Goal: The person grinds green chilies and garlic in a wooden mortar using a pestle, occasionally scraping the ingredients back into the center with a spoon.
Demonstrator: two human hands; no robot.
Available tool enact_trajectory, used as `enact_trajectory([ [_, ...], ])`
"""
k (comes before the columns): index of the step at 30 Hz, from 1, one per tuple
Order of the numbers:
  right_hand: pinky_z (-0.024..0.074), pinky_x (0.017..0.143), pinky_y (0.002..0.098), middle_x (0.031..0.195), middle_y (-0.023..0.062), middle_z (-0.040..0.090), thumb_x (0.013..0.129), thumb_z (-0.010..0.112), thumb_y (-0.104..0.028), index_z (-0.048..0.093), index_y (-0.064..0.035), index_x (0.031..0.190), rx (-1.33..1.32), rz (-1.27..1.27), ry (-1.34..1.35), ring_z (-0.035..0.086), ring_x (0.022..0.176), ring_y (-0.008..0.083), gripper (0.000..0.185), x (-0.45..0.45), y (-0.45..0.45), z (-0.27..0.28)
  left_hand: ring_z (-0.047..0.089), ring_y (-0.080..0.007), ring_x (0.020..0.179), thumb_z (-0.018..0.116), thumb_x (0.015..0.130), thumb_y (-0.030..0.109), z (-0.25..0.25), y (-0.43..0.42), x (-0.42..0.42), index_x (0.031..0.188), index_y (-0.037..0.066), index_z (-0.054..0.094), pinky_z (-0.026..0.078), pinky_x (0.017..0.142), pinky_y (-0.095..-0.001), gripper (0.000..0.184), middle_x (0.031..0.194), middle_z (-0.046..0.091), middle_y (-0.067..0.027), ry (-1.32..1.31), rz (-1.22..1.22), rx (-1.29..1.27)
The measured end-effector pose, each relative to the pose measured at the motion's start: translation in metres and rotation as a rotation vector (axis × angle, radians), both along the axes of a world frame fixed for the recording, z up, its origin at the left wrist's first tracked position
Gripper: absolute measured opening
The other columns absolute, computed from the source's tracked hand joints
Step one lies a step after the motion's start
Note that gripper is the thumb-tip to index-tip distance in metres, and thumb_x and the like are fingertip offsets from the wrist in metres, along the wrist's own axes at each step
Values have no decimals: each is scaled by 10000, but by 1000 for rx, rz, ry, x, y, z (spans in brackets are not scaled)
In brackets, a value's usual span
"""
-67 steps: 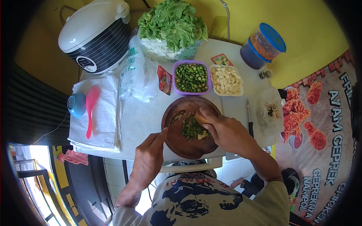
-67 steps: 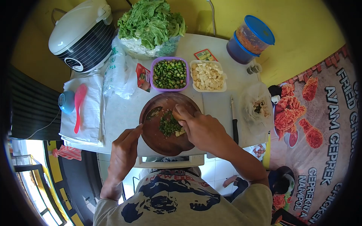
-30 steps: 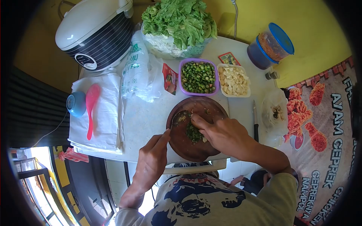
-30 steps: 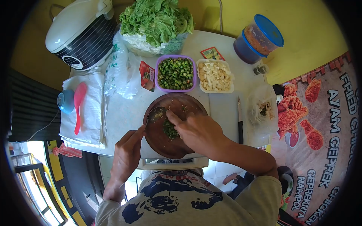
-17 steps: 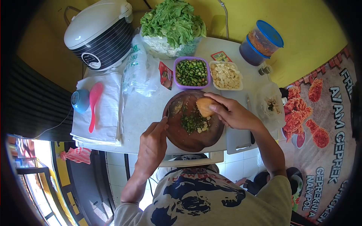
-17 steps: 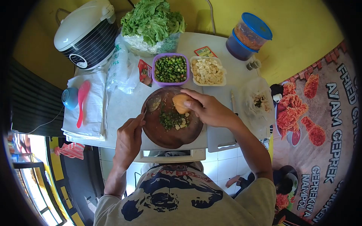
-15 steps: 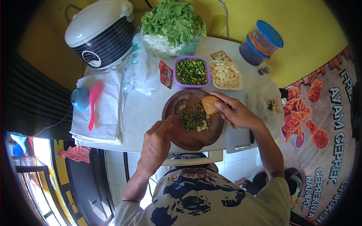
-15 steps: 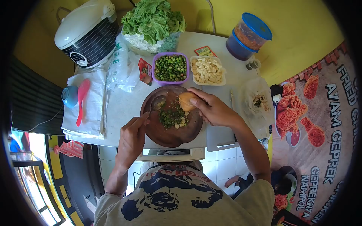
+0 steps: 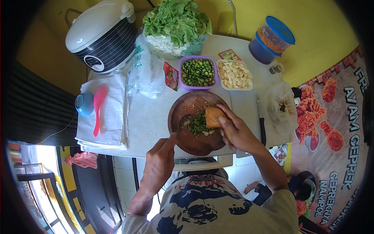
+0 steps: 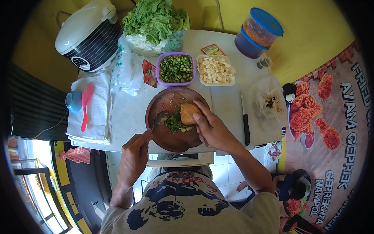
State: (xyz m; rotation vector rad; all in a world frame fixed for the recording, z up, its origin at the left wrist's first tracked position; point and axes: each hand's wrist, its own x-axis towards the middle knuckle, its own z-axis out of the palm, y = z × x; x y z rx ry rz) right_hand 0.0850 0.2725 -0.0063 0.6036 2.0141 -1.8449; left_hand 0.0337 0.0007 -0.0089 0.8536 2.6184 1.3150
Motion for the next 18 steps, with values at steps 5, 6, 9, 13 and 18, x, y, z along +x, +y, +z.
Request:
enact_trajectory([
  [5, 553, 561, 425, 900, 140, 659, 1055, 628, -305, 411, -246, 1616, 829, 337, 674, 722, 720, 276, 604, 14, -7, -4, 756, -395, 909, 589, 956, -118, 4, 5, -1, 1296, -63, 670, 597, 761, -429, 353, 1048, 726, -243, -10, 18, 25],
  [6, 553, 561, 425, 900, 140, 659, 1055, 628, -305, 411, -246, 1616, 830, 334, 673, 722, 720, 276, 604, 18, -11, 3, 756, -352, 867, 603, 979, -89, 2, 3, -2, 1294, -51, 682, 578, 732, -401, 327, 1024, 739, -224, 13, 52, 24],
  [9, 569, 562, 445, 951, 143, 663, 1011, 675, -306, 462, -320, 1580, 1050, 659, 512, 737, 766, 319, 607, 24, -23, 17, 754, -306, 821, 620, 1006, -53, 3, -1, -4, 1295, -36, 695, 559, 704, -371, 299, 996, 751, -202, 24, 90, 7],
  [13, 565, 554, 456, 945, 143, 658, 1007, 680, -291, 471, -321, 1574, 1138, 610, 575, 731, 757, 328, 605, 10, -22, 10, 751, -301, 808, 620, 1016, -39, 3, -4, -6, 1301, -27, 698, 557, 700, -370, 295, 989, 750, -200, 37, 90, -4],
  [18, 565, 608, 413, 928, 181, 659, 1043, 640, -257, 450, -231, 1599, 974, 415, 618, 728, 754, 340, 587, -6, -3, 6, 749, -349, 841, 607, 990, -70, 1, -3, -9, 1296, -41, 688, 572, 719, -397, 318, 1006, 740, -216, 14, 53, -3],
])
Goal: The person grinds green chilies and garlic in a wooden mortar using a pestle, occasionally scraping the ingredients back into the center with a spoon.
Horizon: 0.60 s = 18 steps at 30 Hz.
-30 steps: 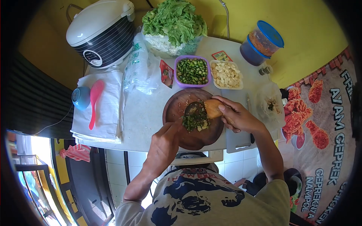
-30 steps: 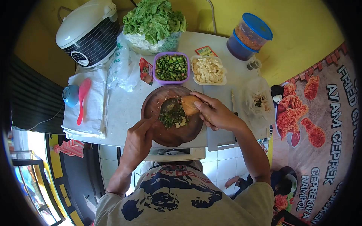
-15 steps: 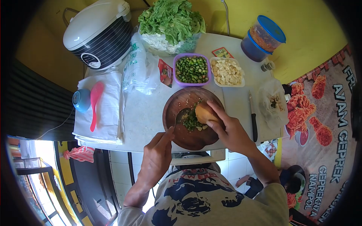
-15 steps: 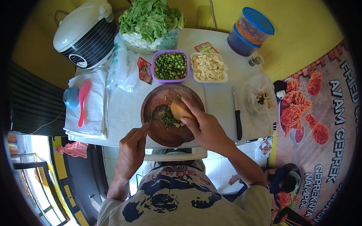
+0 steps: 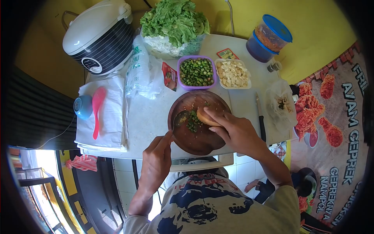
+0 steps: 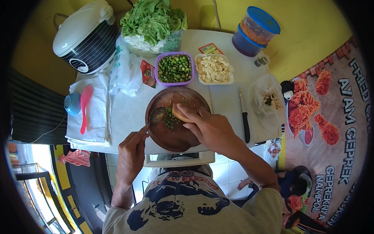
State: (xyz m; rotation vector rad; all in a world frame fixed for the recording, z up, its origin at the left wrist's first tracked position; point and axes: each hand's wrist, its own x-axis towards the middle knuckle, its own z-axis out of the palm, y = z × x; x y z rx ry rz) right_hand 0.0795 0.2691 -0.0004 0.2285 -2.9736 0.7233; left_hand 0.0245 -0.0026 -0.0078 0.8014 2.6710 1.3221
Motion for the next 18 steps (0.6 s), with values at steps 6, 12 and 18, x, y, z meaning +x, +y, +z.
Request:
enact_trajectory([
  [6, 519, 605, 327, 887, 91, 598, 1143, 472, -267, 290, -122, 1664, -780, -409, -403, 623, 639, 159, 570, 29, 3, 11, 737, -425, 883, 599, 956, -102, -11, 9, -17, 1295, -56, 671, 590, 743, -436, 350, 1048, 721, -241, -3, -34, 10],
  [12, 482, 582, 262, 904, 47, 534, 1150, 452, -316, 260, -135, 1667, -961, -551, -478, 556, 634, 99, 580, 40, -6, 7, 732, -428, 885, 619, 898, -120, -6, 22, -14, 1328, -36, 653, 605, 752, -466, 440, 1102, 701, -238, 7, -217, 18],
  [18, 506, 529, 341, 883, 118, 586, 1137, 477, -309, 309, -143, 1648, -795, -437, -359, 627, 635, 187, 563, 42, -3, -11, 754, -373, 906, 619, 906, -135, 7, 6, -1, 1331, -19, 673, 604, 770, -418, 444, 1081, 722, -213, -18, -265, -10],
])
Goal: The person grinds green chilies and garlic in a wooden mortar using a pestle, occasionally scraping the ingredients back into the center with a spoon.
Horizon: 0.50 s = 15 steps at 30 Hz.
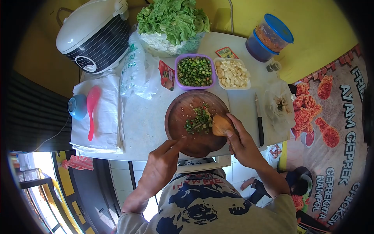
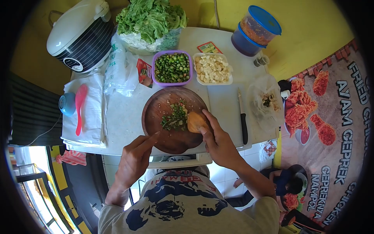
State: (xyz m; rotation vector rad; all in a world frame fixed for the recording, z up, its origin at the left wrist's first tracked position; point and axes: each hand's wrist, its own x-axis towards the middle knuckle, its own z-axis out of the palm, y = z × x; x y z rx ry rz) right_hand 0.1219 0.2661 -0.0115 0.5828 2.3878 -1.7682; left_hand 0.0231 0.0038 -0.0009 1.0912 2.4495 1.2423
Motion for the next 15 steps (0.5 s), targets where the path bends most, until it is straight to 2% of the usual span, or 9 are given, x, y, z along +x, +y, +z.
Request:
enact_trajectory([
  [1, 527, 526, 383, 881, 154, 617, 1128, 493, -301, 333, -147, 1640, 166, 69, 68, 669, 644, 241, 558, -2, -3, -1, 763, -346, 921, 622, 925, -134, 2, -2, 0, 1318, -13, 695, 597, 790, -383, 418, 1064, 739, -206, -22, 54, -11],
  [2, 527, 526, 383, 881, 154, 617, 1128, 493, -301, 333, -147, 1640, 165, 67, 68, 669, 644, 241, 558, -5, -7, 0, 763, -346, 921, 622, 925, -134, 3, -4, -2, 1318, -13, 695, 597, 790, -383, 418, 1064, 739, -206, -22, 52, -13],
  [4, 559, 554, 468, 912, 225, 668, 1098, 535, -284, 385, -139, 1614, 742, 328, 162, 706, 658, 366, 556, -9, -16, 6, 769, -321, 927, 611, 955, -127, 2, -7, -5, 1312, -23, 696, 592, 782, -360, 381, 1060, 749, -207, -20, 150, 18],
  [7, 561, 552, 506, 929, 235, 693, 1073, 569, -297, 421, -134, 1591, 884, 461, 68, 696, 621, 408, 563, -27, -24, 22, 761, -347, 895, 612, 928, -139, -5, -10, -9, 1327, -16, 688, 598, 756, -392, 424, 1058, 732, -210, -8, 165, 40],
  [9, 567, 571, 506, 951, 226, 694, 1064, 587, -295, 448, -151, 1576, 871, 517, 35, 698, 640, 408, 549, -39, -20, 30, 757, -360, 879, 612, 915, -145, -6, -11, -10, 1335, -12, 684, 601, 743, -408, 446, 1057, 724, -212, -1, 178, 48],
  [11, 573, 590, 507, 972, 218, 695, 1055, 604, -293, 476, -169, 1561, 864, 576, -1, 700, 659, 407, 536, -54, -13, 38, 764, -298, 898, 607, 980, -110, -6, -9, -10, 1294, -44, 697, 584, 770, -351, 334, 1049, 755, -193, -33, 205, 28],
  [13, 573, 570, 507, 1025, 232, 709, 1041, 621, -288, 508, -173, 1521, 879, 709, -47, 720, 689, 425, 506, -67, -10, 43, 764, -299, 897, 607, 978, -111, -5, -8, -12, 1293, -47, 696, 584, 768, -353, 334, 1049, 754, -194, -37, 208, 23],
  [15, 568, 558, 506, 1009, 239, 705, 1035, 627, -290, 516, -175, 1510, 880, 735, -30, 714, 670, 422, 501, -69, -5, 42, 763, -299, 895, 607, 977, -113, -6, -7, -11, 1292, -50, 695, 584, 766, -355, 334, 1050, 753, -195, -41, 210, 21],
])
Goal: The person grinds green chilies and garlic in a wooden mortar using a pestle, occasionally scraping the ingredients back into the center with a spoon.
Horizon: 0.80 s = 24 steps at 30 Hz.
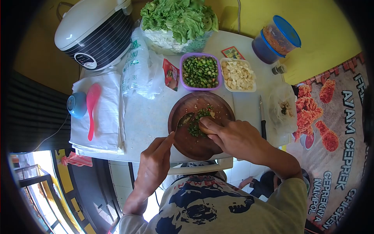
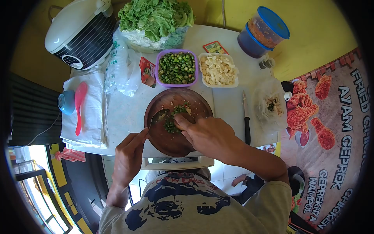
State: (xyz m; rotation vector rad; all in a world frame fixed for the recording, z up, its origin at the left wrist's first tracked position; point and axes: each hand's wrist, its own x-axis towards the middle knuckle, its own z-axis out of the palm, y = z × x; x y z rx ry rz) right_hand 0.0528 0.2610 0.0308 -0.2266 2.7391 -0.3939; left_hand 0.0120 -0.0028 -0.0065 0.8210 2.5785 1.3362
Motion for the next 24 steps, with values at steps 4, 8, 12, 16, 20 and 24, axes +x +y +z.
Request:
enact_trajectory([
  [4, 559, 539, 505, 747, 200, 692, 1019, 611, -211, 512, -87, 1462, -3, 43, 0, 701, 607, 405, 471, -5, -7, 6, 763, -300, 893, 603, 975, -117, -4, -4, 1, 1301, -49, 693, 585, 763, -360, 344, 1045, 752, -197, -10, 8, -15],
  [8, 565, 541, 500, 734, 198, 688, 1020, 609, -200, 504, -87, 1467, -35, 61, 170, 702, 606, 403, 473, 3, -7, -7, 763, -379, 908, 602, 932, -142, -2, -6, 3, 1329, -36, 675, 606, 759, -415, 418, 1077, 720, -228, -25, 3, -12],
  [12, 549, 545, 514, 738, 228, 682, 1045, 620, -320, 491, -174, 1518, -31, 23, 20, 696, 623, 416, 511, -2, -11, 0, 757, -395, 916, 595, 941, -135, -3, -4, 3, 1315, -36, 682, 596, 764, -416, 397, 1055, 722, -235, -2, 18, -21],
  [16, 565, 638, 464, 768, 202, 696, 1085, 576, -305, 476, -143, 1563, -332, 52, 118, 722, 687, 348, 514, -19, 25, -19, 749, -393, 894, 590, 943, -133, -3, -1, 2, 1302, -45, 683, 585, 746, -423, 381, 1037, 716, -232, 49, 18, -28],
  [20, 528, 668, 412, 867, 152, 703, 1134, 506, -309, 386, -93, 1620, -629, -291, -25, 664, 664, 255, 546, 3, 43, -17, 743, -400, 886, 584, 948, -128, -13, 6, 1, 1297, -42, 685, 584, 744, -421, 373, 1034, 713, -234, 106, 25, 32],
  [24, 478, 566, 324, 799, 60, 602, 1140, 502, -333, 371, -112, 1636, -826, -537, -270, 539, 581, 125, 559, 14, 48, -19, 730, -431, 899, 586, 909, -134, -16, 24, -5, 1314, -30, 668, 597, 763, -448, 427, 1072, 699, -231, 107, -71, 45],
])
